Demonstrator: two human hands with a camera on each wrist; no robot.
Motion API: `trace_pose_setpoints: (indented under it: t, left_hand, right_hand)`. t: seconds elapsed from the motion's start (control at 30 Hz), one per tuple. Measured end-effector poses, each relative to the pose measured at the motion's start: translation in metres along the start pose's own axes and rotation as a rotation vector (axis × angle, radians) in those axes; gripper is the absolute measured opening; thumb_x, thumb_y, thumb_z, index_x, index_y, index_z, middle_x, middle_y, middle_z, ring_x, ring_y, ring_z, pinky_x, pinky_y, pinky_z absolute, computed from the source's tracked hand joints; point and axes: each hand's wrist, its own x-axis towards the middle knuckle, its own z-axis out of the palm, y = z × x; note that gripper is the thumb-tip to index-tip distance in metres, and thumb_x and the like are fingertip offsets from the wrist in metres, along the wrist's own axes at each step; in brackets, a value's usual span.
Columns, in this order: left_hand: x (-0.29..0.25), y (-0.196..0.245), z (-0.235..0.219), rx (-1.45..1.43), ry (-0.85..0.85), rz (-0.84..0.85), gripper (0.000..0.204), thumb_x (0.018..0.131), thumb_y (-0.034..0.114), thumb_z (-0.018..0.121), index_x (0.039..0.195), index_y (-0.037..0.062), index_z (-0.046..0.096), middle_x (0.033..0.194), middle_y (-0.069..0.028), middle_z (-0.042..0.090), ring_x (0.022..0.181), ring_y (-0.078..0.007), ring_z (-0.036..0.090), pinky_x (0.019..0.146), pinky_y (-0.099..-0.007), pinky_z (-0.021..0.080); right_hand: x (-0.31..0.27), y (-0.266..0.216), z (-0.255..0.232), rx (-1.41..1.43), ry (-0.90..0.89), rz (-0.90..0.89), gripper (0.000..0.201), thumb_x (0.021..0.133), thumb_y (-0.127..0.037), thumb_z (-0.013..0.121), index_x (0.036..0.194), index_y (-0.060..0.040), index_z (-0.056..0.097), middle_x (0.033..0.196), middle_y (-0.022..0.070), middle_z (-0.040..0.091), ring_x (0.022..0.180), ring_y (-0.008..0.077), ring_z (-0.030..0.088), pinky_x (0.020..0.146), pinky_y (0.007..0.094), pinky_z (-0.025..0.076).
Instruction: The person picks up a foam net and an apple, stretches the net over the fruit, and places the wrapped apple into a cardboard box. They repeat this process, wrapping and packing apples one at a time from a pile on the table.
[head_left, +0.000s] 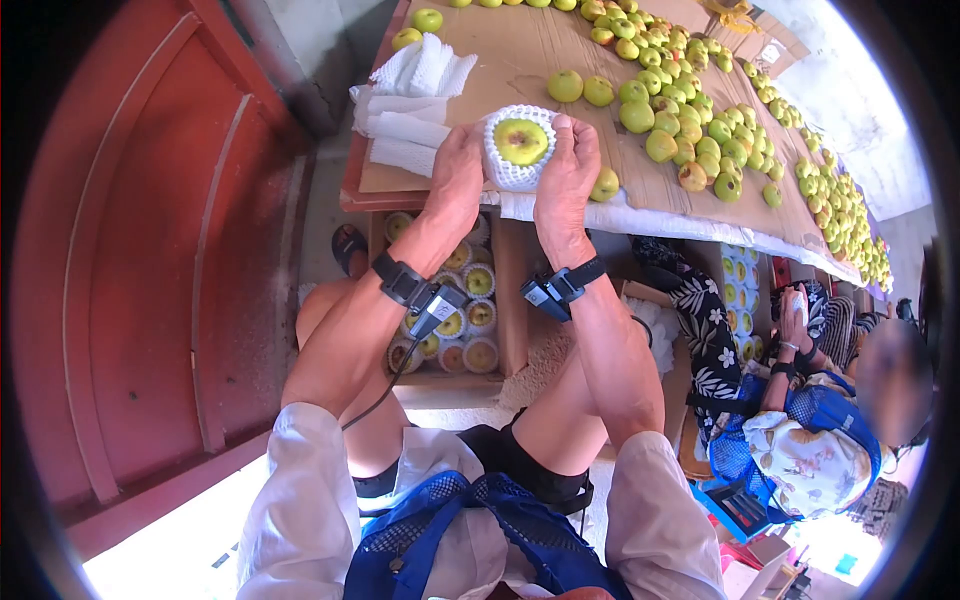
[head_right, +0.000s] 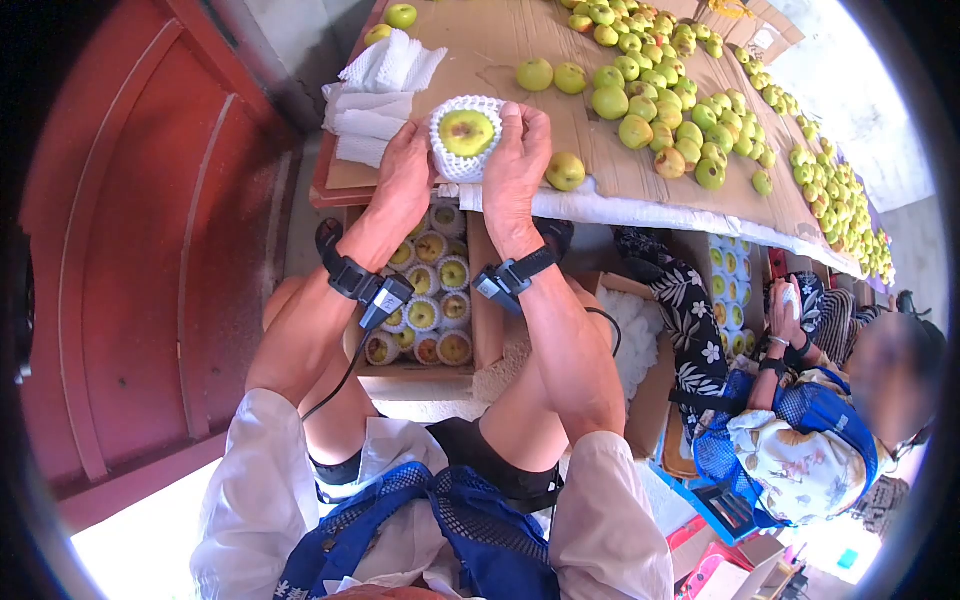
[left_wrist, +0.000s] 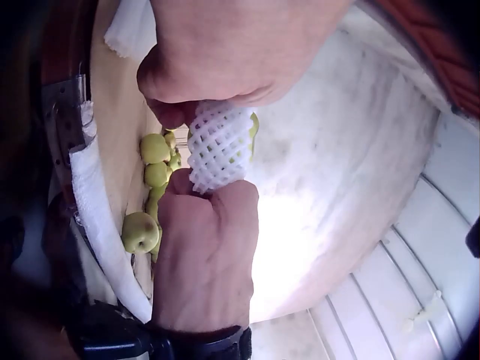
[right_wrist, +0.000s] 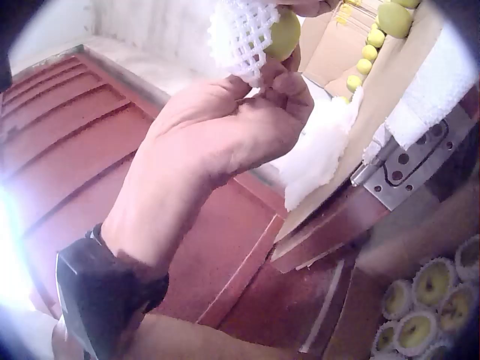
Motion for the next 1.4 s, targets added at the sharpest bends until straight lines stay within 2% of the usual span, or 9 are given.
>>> trace_pose_setpoints:
  t: [0.1,0.3,0.4,0.6,0.8,1.0,1.13,1.33,1.4]
  left_hand:
    - [0.002,-0.006,0.001,0.044,0.037,0.027,0.028,0.109,0.026,0.047,0.119,0.0038,0.059,0.109,-0.0034,0.065,0.097,-0.0102,0.062,0.085,-0.0289,0.052]
    - [0.002,-0.005,0.0,0.266,0.12,0.115,0.032,0.108,0.029,0.045,0.115,0.0015,0.061,0.106,-0.0038,0.064,0.1,-0.0119,0.057,0.091,-0.029,0.046]
    - [0.011,-0.006,-0.009,0.288,0.152,0.12,0.036,0.107,0.031,0.045,0.117,0.0008,0.062,0.109,-0.0047,0.064,0.102,-0.0133,0.057,0.094,-0.0295,0.044]
    - [0.012,0.009,-0.01,0.213,0.2,0.038,0.042,0.107,0.036,0.047,0.12,-0.0012,0.062,0.114,-0.0057,0.065,0.104,-0.0142,0.06,0.093,-0.0301,0.046]
    - [0.017,0.014,-0.014,0.122,0.134,-0.076,0.046,0.108,0.041,0.046,0.117,-0.0004,0.063,0.108,-0.0058,0.068,0.098,-0.0139,0.064,0.088,-0.0307,0.051]
    - [0.018,0.011,-0.017,0.042,0.084,-0.087,0.045,0.107,0.042,0.046,0.116,0.0008,0.063,0.106,-0.0059,0.069,0.096,-0.0144,0.067,0.084,-0.0317,0.055]
    - [0.013,0.015,-0.017,-0.01,0.01,-0.102,0.049,0.107,0.043,0.047,0.126,-0.0004,0.06,0.115,-0.0078,0.068,0.101,-0.0154,0.068,0.087,-0.0318,0.057]
    - [0.009,0.017,-0.021,0.053,-0.085,-0.13,0.058,0.105,0.051,0.047,0.135,0.0017,0.056,0.123,-0.0091,0.067,0.106,-0.0177,0.067,0.088,-0.0336,0.057]
    - [0.004,0.02,-0.022,0.093,-0.142,-0.106,0.06,0.104,0.053,0.046,0.135,0.0025,0.056,0.123,-0.0088,0.067,0.106,-0.0181,0.067,0.085,-0.0347,0.058]
  right_hand:
    - [-0.003,0.002,0.002,-0.008,0.036,-0.036,0.024,0.105,-0.02,0.055,0.102,0.0031,0.059,0.092,0.0061,0.063,0.086,0.0118,0.054,0.081,0.029,0.048]
    - [-0.004,-0.004,0.001,-0.369,0.011,-0.092,0.025,0.106,-0.019,0.047,0.106,0.0028,0.059,0.096,0.0183,0.064,0.09,0.0279,0.062,0.086,0.0385,0.048]
    - [-0.009,-0.008,0.004,-0.334,-0.047,-0.174,0.021,0.105,-0.014,0.045,0.112,0.0001,0.059,0.1,0.02,0.064,0.095,0.033,0.063,0.089,0.0398,0.048]
    - [-0.015,-0.014,-0.009,-0.513,-0.313,-0.304,0.025,0.096,-0.002,0.045,0.115,0.0002,0.06,0.107,0.0189,0.065,0.101,0.0342,0.064,0.093,0.0404,0.048]
    - [-0.011,-0.019,-0.016,-0.349,-0.457,-0.278,0.031,0.089,0.004,0.047,0.114,-0.0007,0.065,0.106,0.0199,0.068,0.104,0.0348,0.065,0.094,0.0396,0.05]
    - [-0.016,-0.031,-0.02,-0.471,-0.464,-0.194,0.033,0.09,0.006,0.048,0.116,-0.0008,0.065,0.101,0.0186,0.07,0.098,0.0328,0.069,0.089,0.0354,0.053]
    - [-0.002,-0.037,-0.03,-0.387,-0.554,-0.214,0.024,0.094,0.0,0.052,0.114,-0.0006,0.066,0.104,0.0167,0.071,0.097,0.0268,0.07,0.088,0.0335,0.053]
    - [-0.01,-0.077,-0.021,-0.574,-0.583,-0.122,0.034,0.096,-0.022,0.062,0.123,-0.0007,0.062,0.111,0.018,0.07,0.101,0.0315,0.069,0.089,0.038,0.054]
    - [-0.011,-0.083,-0.021,-0.794,-0.64,-0.333,0.048,0.091,-0.033,0.068,0.126,-0.0014,0.06,0.116,0.0188,0.068,0.101,0.0355,0.069,0.088,0.0416,0.054]
